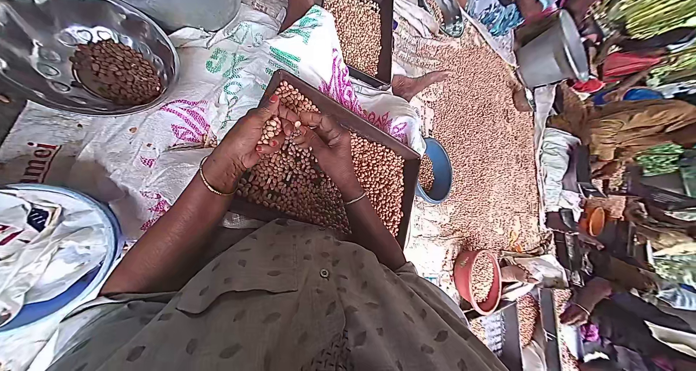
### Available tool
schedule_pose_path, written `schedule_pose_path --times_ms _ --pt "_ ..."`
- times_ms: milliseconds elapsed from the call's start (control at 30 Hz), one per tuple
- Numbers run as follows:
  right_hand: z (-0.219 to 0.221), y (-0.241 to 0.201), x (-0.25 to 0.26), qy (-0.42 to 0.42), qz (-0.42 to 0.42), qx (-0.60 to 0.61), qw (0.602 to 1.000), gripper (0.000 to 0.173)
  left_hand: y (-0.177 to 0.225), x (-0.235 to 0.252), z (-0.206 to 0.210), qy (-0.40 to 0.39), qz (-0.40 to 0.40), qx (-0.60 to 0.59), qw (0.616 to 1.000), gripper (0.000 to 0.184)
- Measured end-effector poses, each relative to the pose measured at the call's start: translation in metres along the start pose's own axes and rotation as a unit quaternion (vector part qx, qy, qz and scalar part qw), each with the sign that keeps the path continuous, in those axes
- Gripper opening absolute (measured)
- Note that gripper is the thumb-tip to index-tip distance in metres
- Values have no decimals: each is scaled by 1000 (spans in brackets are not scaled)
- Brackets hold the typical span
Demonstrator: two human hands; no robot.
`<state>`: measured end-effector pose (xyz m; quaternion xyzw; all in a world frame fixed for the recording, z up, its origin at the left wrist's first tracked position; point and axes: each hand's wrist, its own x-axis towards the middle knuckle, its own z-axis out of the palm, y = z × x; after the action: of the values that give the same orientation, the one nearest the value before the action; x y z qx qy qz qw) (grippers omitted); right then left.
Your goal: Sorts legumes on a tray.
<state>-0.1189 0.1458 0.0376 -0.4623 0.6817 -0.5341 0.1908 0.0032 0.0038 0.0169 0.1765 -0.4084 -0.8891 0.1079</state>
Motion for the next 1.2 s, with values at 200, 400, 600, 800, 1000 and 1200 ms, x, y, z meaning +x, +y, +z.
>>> schedule_pose_path --times_ms 200,400,600,800,1000,1200 --pt "21 38 6 -27 -18 -127 991 14 0 -1 -9 -37 27 -122 991 41" --pt "42 51 -6 -122 -99 -338 928 19 0 -1 -9 -19 96 -171 980 44" --pt "44 52 -7 -111 -120 -359 919 14 0 -2 -9 -24 96 -169 981 45" --pt "7 39 10 65 -42 -107 991 13 1 -3 -4 -1 58 -56 997 53" --pt "18 5 4 34 -21 37 999 17 2 -1 -4 -14 45 -70 996 54" --pt "57 46 -15 -118 -116 -294 941 15 1 -1 -10 -14 101 -171 980 45"
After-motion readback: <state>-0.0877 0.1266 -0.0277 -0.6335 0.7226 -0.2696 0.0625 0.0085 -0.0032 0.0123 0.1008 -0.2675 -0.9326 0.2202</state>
